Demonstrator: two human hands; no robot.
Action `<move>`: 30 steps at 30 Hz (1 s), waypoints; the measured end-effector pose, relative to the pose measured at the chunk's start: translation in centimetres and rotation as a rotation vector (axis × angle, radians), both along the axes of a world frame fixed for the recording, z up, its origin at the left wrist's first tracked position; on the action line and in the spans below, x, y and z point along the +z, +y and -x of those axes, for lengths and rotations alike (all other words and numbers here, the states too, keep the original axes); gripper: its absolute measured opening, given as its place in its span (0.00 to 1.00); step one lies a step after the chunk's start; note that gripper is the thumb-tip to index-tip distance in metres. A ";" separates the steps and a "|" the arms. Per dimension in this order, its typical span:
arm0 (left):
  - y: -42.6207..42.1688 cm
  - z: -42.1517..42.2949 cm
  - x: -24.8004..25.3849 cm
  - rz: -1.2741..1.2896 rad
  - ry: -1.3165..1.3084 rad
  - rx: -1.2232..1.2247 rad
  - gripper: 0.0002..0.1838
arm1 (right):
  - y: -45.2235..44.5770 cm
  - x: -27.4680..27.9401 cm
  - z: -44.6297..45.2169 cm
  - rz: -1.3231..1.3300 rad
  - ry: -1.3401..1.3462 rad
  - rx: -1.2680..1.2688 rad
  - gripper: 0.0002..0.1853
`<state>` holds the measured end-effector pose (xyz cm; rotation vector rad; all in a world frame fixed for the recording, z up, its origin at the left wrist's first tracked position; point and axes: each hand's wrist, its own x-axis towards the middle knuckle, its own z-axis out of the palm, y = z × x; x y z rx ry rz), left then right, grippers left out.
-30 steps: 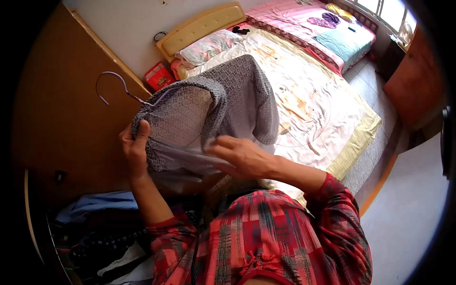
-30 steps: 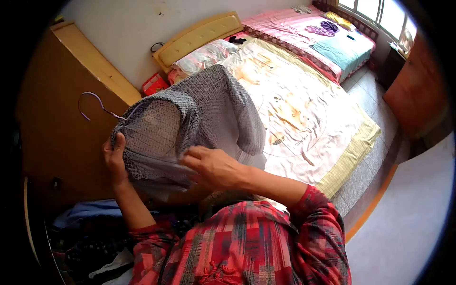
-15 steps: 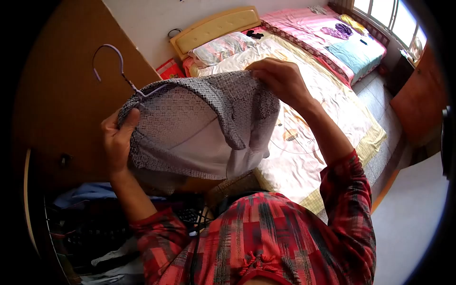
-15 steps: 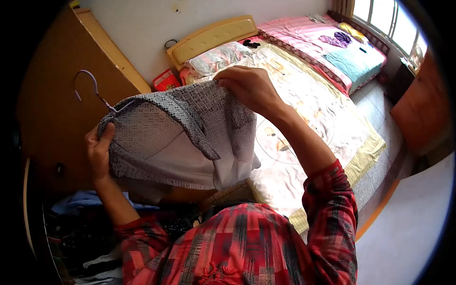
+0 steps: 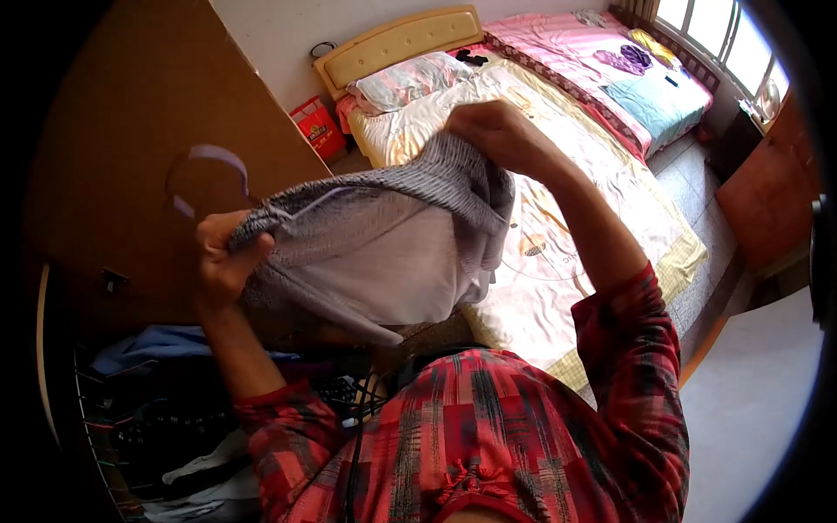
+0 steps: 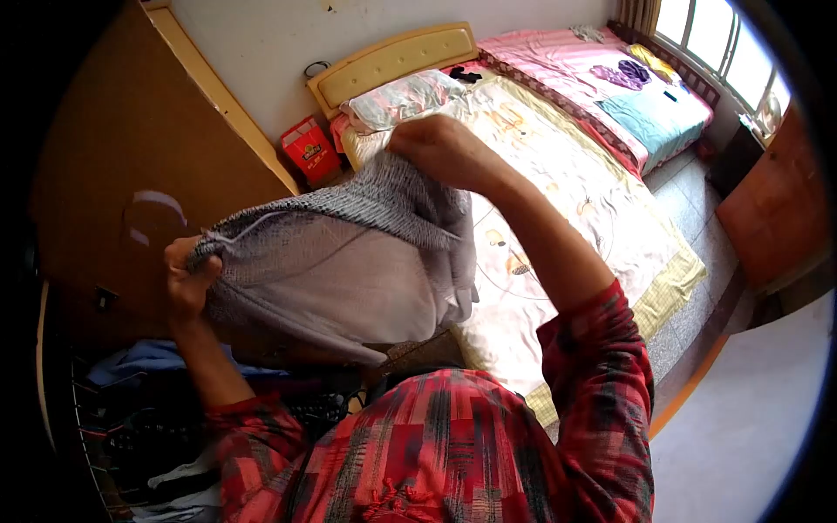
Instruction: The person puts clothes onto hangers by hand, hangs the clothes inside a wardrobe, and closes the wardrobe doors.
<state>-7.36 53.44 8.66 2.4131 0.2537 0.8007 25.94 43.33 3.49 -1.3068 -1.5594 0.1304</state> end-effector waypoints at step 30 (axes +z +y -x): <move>2.0 -3.3 -0.8 -0.194 -0.172 0.138 0.24 | -2.1 3.6 0.1 0.193 0.025 0.176 0.07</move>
